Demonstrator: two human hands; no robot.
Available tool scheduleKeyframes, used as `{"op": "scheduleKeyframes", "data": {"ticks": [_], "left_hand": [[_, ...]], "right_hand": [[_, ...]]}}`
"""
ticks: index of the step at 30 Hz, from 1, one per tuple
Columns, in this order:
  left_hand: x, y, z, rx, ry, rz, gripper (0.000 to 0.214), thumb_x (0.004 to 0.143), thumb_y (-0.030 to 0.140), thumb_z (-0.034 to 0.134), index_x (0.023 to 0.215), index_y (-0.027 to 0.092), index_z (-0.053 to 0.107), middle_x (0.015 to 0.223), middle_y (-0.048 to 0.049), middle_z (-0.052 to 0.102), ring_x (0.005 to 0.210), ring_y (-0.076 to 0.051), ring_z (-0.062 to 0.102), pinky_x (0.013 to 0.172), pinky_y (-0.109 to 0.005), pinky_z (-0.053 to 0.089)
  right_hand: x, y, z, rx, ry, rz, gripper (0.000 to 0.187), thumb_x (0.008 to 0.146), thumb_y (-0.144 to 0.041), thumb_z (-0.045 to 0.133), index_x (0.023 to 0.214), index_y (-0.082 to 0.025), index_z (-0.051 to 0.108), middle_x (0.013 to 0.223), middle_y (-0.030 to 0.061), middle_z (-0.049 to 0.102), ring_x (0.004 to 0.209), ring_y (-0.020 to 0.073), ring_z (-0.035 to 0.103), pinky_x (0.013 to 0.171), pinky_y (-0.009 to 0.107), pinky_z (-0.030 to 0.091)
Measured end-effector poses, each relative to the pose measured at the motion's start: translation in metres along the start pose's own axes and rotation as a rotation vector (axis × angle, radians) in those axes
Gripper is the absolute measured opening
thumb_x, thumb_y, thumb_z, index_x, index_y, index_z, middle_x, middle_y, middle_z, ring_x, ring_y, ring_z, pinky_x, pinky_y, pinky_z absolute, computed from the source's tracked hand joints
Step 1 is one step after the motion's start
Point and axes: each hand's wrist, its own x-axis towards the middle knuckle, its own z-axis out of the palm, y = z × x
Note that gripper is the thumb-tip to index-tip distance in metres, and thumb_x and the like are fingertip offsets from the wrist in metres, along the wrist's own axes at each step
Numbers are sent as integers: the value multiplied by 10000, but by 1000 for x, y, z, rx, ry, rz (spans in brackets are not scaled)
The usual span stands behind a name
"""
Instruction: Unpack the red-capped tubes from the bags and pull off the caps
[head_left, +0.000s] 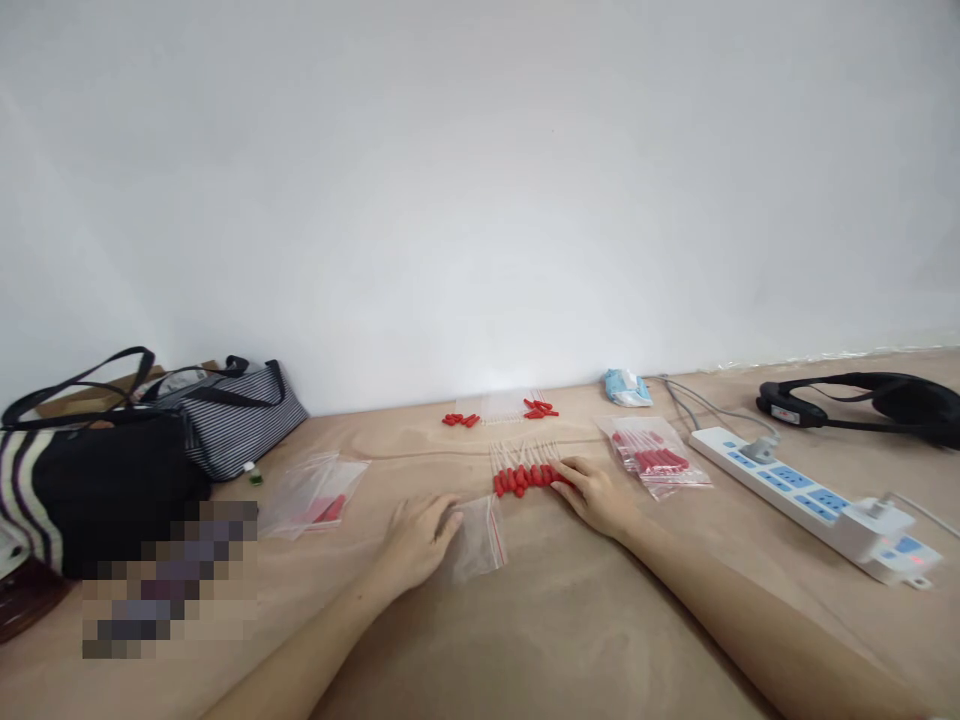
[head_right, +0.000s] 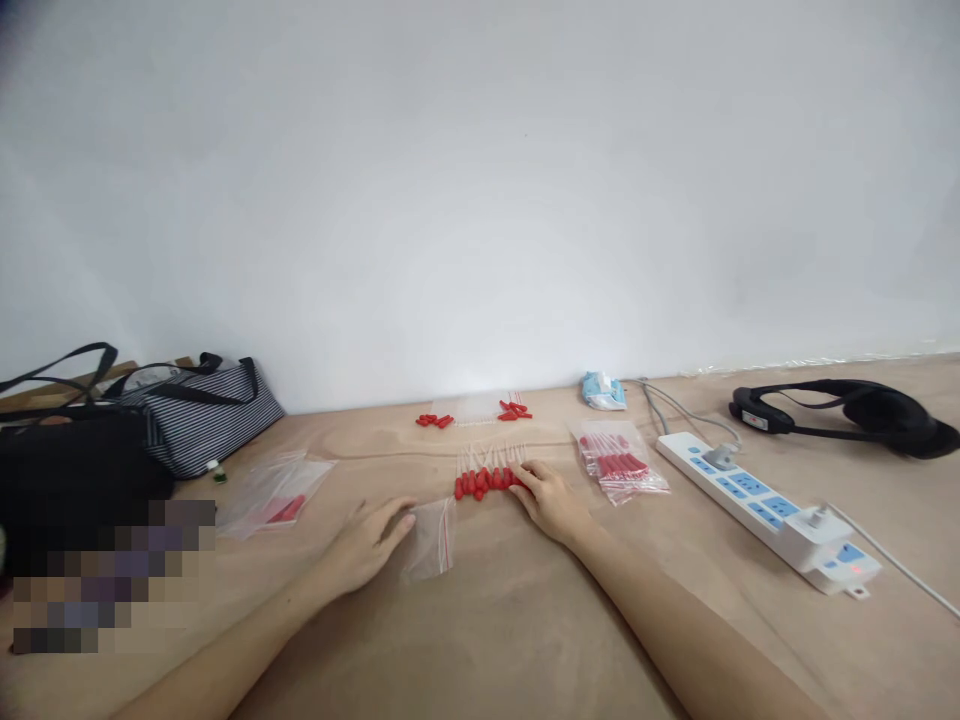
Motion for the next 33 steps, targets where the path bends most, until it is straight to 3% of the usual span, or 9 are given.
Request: {"op": "scheduleKeyframes", "data": {"ticks": [4, 9, 11, 16, 21, 23, 27, 30, 33], "left_hand": [[6, -16, -6, -106, 76, 134, 276, 833, 328, 386, 994, 201, 570, 1068, -63, 592, 1011, -196, 525, 898, -362, 396], [0, -23, -1, -55, -175, 253, 452, 839, 456, 375, 1258, 288, 394, 1398, -48, 281, 1277, -249, 242, 1034, -476, 173], [0, -23, 3, -58, -158, 227, 472, 832, 474, 377, 1264, 283, 385, 1387, -54, 303, 1270, -247, 259, 1030, -467, 186], [5, -26, 8, -201, 73, -69, 458, 715, 401, 539, 1107, 168, 498, 1032, -71, 602, 917, -203, 560, 791, -316, 433], [10, -40, -8, -204, -79, -225, 228, 682, 378, 529, 725, 157, 568, 655, 0, 603, 634, -174, 571, 555, -242, 397], [13, -55, -23, -156, -6, -258, 209, 727, 351, 471, 730, 163, 564, 679, -8, 618, 638, -173, 578, 557, -239, 393], [24, -94, -52, 84, 332, -490, 252, 751, 356, 461, 876, 162, 563, 880, -80, 644, 820, -238, 591, 643, -276, 409], [34, -113, -60, 265, 347, -653, 342, 758, 377, 459, 1010, 158, 534, 930, -120, 641, 865, -287, 582, 647, -311, 411], [39, -113, -57, 348, 344, -679, 452, 746, 318, 470, 1141, 99, 449, 973, -178, 611, 905, -314, 556, 690, -351, 403]], "right_hand": [[-2, -3, -4, -72, 53, -2, 276, 848, -303, 422, 1059, -188, 559, 954, 104, 580, 886, 217, 546, 760, 366, 441], [-2, -26, -9, 21, 72, -132, 259, 846, -288, 432, 1054, -200, 558, 926, 90, 582, 834, 187, 536, 738, 342, 421], [-2, -40, -10, 66, 8, -223, 261, 835, -301, 452, 1053, -203, 557, 947, 88, 578, 849, 183, 528, 752, 344, 413], [-4, -56, -8, 132, -86, -302, 233, 825, -308, 463, 997, -208, 584, 966, 83, 567, 876, 179, 515, 768, 336, 410], [-6, -48, -7, 154, -57, -271, 195, 825, -255, 451, 929, -205, 609, 950, 83, 562, 856, 170, 521, 768, 329, 417], [-6, -45, -8, 157, -45, -262, 185, 821, -235, 448, 892, -202, 615, 938, 81, 562, 839, 166, 523, 762, 328, 423], [-6, -44, -8, 162, -46, -268, 178, 817, -217, 446, 854, -193, 618, 931, 85, 560, 834, 165, 524, 756, 323, 432], [-7, -44, -8, 168, -39, -253, 183, 819, -214, 439, 857, -193, 616, 925, 86, 561, 833, 165, 527, 745, 319, 439], [-7, -44, -7, 174, -34, -242, 176, 817, -209, 442, 856, -195, 614, 929, 85, 563, 836, 167, 531, 740, 316, 442]]}}
